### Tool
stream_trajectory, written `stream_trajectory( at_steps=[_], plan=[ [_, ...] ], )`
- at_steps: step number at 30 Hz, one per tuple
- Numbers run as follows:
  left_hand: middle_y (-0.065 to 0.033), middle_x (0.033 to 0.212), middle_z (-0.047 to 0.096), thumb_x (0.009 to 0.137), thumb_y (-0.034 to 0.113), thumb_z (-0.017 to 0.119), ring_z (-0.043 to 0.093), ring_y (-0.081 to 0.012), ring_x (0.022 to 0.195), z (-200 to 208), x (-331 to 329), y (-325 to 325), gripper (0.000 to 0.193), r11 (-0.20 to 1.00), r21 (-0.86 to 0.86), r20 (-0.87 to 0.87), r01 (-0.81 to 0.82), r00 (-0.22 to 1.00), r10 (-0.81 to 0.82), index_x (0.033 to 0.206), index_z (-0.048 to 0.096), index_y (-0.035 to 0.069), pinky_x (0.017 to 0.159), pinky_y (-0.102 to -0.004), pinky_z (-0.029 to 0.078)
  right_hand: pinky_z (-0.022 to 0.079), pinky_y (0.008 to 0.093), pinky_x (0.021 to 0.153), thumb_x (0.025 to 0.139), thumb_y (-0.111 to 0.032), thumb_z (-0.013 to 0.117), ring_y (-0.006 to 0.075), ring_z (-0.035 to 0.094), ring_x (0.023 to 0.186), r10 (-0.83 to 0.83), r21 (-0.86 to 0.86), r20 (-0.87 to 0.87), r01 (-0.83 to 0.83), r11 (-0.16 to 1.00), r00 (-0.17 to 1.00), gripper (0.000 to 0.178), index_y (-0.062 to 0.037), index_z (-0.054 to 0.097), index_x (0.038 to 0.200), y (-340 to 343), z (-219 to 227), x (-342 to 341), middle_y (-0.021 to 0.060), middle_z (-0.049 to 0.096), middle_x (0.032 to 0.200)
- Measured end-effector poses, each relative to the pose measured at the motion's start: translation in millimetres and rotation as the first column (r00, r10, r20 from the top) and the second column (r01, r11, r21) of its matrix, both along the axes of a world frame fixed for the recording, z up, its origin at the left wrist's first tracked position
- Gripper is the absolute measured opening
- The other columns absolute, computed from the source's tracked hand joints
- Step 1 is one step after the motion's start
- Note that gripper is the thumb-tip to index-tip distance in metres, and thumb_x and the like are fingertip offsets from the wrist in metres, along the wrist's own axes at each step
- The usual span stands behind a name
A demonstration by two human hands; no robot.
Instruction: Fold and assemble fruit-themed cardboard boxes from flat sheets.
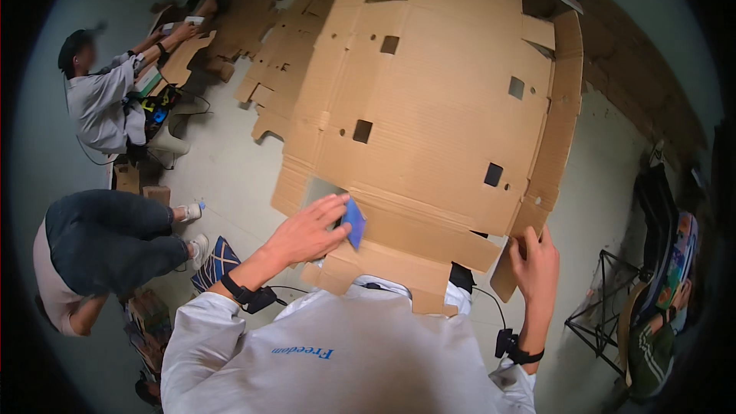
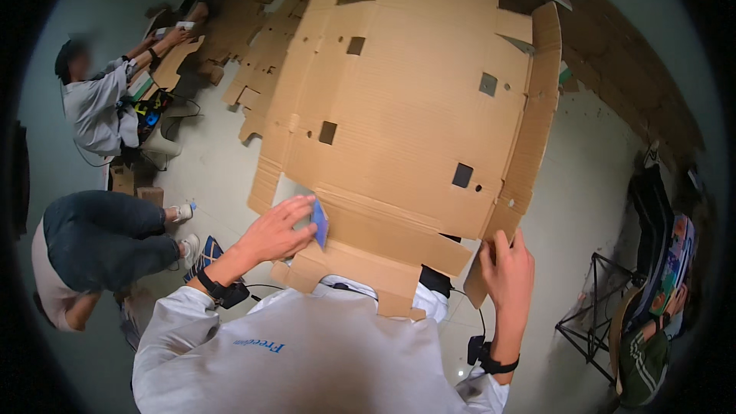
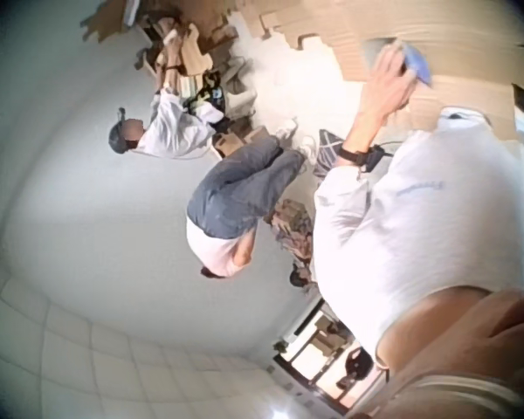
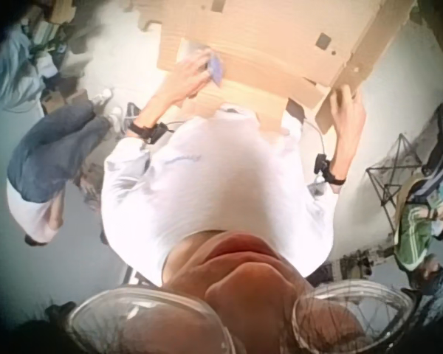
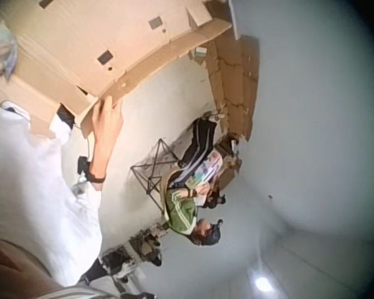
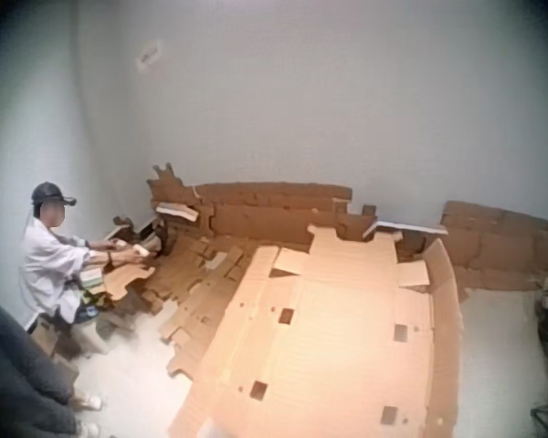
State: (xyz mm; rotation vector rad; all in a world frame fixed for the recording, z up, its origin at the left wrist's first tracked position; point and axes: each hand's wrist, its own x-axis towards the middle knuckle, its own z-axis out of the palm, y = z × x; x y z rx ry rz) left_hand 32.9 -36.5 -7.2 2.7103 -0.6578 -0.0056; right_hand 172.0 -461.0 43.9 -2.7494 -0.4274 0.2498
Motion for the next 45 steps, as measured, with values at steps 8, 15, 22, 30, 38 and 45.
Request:
stream_trajectory(
  at_steps=[8, 15, 22, 30, 38, 45],
  plan=[
    [-0.0118, 0.171, 0.035, 0.081, 0.016, 0.078, 0.034, -0.0347, 0.157, -24, 22, 20, 0.074, 0.988, 0.124, -0.057, 0.096, 0.994, -0.089, 0.15, 0.05, 0.019, 0.128, -0.0544, 0.031, 0.047, 0.0364, 0.066, 0.097, -0.02, 0.064, 0.026, 0.061, 0.069, -0.241, 0.194, -0.283, 0.302, 0.933, 0.928, 0.016, -0.0042, 0.064, 0.102, -9, -18, 15, 0.0142, 0.064, 0.09],
    [-0.0099, 0.165, 0.047, 0.093, 0.037, 0.071, 0.042, -0.0363, 0.154, -25, 45, 12, 0.068, 0.977, -0.213, 0.019, 0.015, 1.0, -0.012, 0.154, 0.052, 0.014, 0.127, -0.06, 0.028, 0.037, 0.0237, 0.071, 0.096, -0.018, 0.041, 0.0089, 0.048, 0.081, -0.042, 0.688, -0.408, 0.338, 0.642, 0.912, 0.033, -0.0024, 0.067, 0.109, -57, -13, 30, 0.005, 0.063, 0.101],
    [-0.0091, 0.146, 0.068, 0.094, 0.047, 0.067, 0.054, -0.0382, 0.145, -12, 53, 10, 0.062, 0.898, -0.409, -0.135, -0.164, 0.984, 0.118, 0.143, 0.067, 0.008, 0.127, -0.0576, 0.029, 0.048, 0.026, 0.082, 0.087, 0.008, 0.061, 0.011, 0.06, 0.099, 0.015, 0.553, -0.481, 0.29, 0.781, 0.877, 0.025, -0.0026, 0.067, 0.109, -88, -10, 14, 0.002, 0.065, 0.11],
    [-0.0042, 0.142, 0.071, 0.098, 0.033, 0.066, 0.056, -0.0343, 0.144, -3, 63, 6, 0.046, 0.927, -0.334, -0.078, -0.172, 0.985, 0.155, 0.14, 0.07, 0.015, 0.126, -0.0565, 0.033, 0.049, 0.034, 0.078, 0.073, -0.001, 0.086, 0.0266, 0.06, 0.086, -0.12, 0.389, 0.01, 0.107, 0.915, 0.993, 0.028, -0.001, 0.061, 0.085, -29, -1, 0, 0.0102, 0.054, 0.091],
    [-0.001, 0.143, 0.068, 0.093, 0.023, 0.066, 0.059, -0.0272, 0.137, -8, 76, -12, 0.043, 0.966, -0.257, -0.044, 0.018, 0.999, -0.03, 0.136, 0.072, 0.02, 0.125, -0.0539, 0.037, 0.045, 0.0374, 0.051, 0.083, -0.004, 0.085, 0.0312, 0.058, 0.051, 0.17, 0.02, 0.533, -0.213, 0.977, 0.829, 0.036, 0.0011, 0.07, 0.116, 22, 6, -18, 0.0117, 0.071, 0.08],
    [-0.0015, 0.142, 0.068, 0.09, 0.019, 0.068, 0.059, -0.0299, 0.134, -15, 69, -10, 0.043, 0.925, -0.371, 0.024, 0.079, 0.997, -0.075, 0.134, 0.073, 0.02, 0.125, -0.0508, 0.04, 0.033, 0.03, 0.043, 0.086, -0.023, 0.088, 0.0149, 0.044, 0.044, 0.464, 0.034, 0.543, -0.57, 0.821, 0.701, 0.032, -0.0026, 0.077, 0.108, 20, 49, -7, 0.0006, 0.042, 0.056]
  ],
)
